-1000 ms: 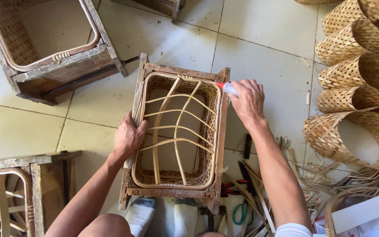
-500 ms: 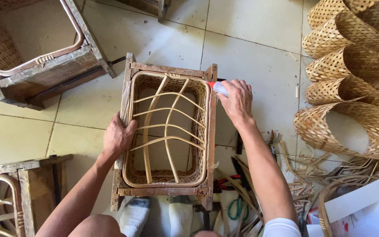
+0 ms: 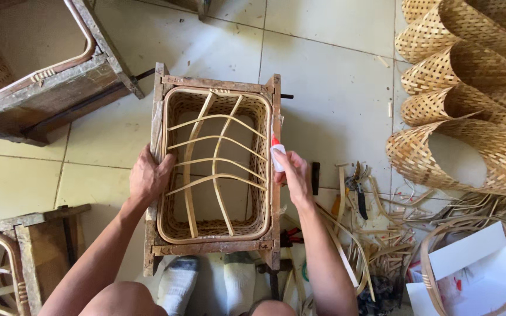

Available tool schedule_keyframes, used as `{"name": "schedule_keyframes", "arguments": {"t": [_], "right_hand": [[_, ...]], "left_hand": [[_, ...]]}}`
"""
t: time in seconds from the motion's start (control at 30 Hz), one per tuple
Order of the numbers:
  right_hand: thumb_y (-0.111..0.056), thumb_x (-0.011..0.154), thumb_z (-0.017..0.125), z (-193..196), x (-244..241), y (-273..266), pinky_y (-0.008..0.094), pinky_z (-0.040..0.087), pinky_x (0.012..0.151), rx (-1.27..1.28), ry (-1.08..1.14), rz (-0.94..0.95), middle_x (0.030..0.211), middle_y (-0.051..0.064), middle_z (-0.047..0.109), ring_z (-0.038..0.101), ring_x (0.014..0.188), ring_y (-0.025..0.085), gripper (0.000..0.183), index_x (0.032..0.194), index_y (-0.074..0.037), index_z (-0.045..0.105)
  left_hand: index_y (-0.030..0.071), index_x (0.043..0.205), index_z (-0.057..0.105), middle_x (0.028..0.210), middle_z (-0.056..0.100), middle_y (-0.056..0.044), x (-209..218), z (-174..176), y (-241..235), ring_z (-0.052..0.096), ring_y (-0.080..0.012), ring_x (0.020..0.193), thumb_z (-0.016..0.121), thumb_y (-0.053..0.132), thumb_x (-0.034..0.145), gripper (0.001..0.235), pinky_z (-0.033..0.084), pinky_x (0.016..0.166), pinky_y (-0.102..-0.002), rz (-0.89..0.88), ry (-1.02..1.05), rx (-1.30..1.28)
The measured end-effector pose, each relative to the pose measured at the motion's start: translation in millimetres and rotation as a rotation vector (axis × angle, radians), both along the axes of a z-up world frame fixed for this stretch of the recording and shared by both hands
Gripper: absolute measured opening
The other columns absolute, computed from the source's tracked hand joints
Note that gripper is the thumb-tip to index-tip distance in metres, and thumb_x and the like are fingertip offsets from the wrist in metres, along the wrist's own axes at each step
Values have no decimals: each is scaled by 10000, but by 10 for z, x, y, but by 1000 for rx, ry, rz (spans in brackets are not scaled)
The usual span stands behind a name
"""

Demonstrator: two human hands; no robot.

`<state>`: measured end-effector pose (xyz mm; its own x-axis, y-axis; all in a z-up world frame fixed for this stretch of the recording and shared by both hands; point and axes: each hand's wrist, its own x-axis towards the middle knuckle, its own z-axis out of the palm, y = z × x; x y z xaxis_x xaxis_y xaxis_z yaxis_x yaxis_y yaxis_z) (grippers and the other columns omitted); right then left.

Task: The person assembles a rectangular woven basket by inserting bamboo strips into a wooden mold, tapping them with a hammer, applying glue to the joints, and securing the frame with a curved bamboo piece. The person uses pliers to trim excess material and continues to adjust the basket's structure.

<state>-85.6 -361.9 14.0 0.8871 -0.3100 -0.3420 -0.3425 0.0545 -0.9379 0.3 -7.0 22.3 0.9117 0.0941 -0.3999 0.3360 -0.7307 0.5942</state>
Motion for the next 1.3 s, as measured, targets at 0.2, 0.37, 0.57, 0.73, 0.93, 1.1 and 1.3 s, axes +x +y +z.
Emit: {"name": "schedule_keyframes", "arguments": {"t": [0.2, 0.37, 0.57, 0.73, 0.93, 1.1, 1.3], "right_hand": [[-516, 866, 743, -61, 143, -48, 219, 470, 425, -10, 28, -13, 620, 2, 630, 592, 458, 64, 428, 817, -104, 639], [-532, 832, 735, -110, 196, -57, 232, 497, 401, -66, 80, -9, 614, 14, 652, 596, 441, 65, 439, 822, -99, 662], [-537, 833, 741, -92, 125, -23, 240, 509, 409, -94, 95, -21, 623, 27, 643, 591, 448, 72, 471, 847, -73, 661], [-557, 832, 704, -8, -386, 73, 233, 509, 419, -68, 45, -13, 663, 21, 673, 603, 465, 69, 471, 847, -88, 667], [-535, 851, 706, 22, -697, 158, 235, 497, 426, -71, 45, -11, 641, 21, 648, 591, 471, 67, 451, 826, -88, 649], [-505, 847, 742, -28, -641, 162, 244, 486, 429, -49, 71, -32, 622, 23, 641, 573, 459, 79, 450, 795, -73, 630], [-553, 830, 701, -45, -828, 228, 247, 485, 397, -120, 31, -25, 664, 23, 657, 568, 454, 76, 474, 828, -81, 659]], "left_hand": [[-52, 1399, 488, 985, 679, -279, 25, -69, 17, 676, -389, 815, 568, 455, 853, 750, 548, 762, -542, -10, 11, -2], [-63, 1409, 469, 948, 670, -257, 47, -108, 24, 657, -363, 760, 557, 435, 860, 747, 552, 696, -543, -9, 49, 8], [-52, 1447, 446, 1000, 676, -273, 15, -135, 47, 673, -378, 828, 570, 465, 866, 788, 549, 756, -541, -27, 12, -7], [-49, 1459, 449, 1058, 676, -298, 17, -165, 54, 678, -401, 897, 582, 465, 862, 799, 542, 825, -541, -31, -30, 15], [-54, 1450, 456, 1061, 687, -302, 24, -112, 28, 696, -426, 915, 538, 456, 867, 779, 558, 827, -557, -14, 80, 9], [-68, 1452, 443, 1049, 668, -285, 2, -106, 51, 672, -394, 887, 582, 457, 866, 799, 551, 822, -543, -43, -65, -33], [-49, 1484, 412, 1062, 681, -292, 12, -128, 51, 690, -414, 876, 530, 448, 868, 801, 587, 764, -561, -2, 54, -52]]}}
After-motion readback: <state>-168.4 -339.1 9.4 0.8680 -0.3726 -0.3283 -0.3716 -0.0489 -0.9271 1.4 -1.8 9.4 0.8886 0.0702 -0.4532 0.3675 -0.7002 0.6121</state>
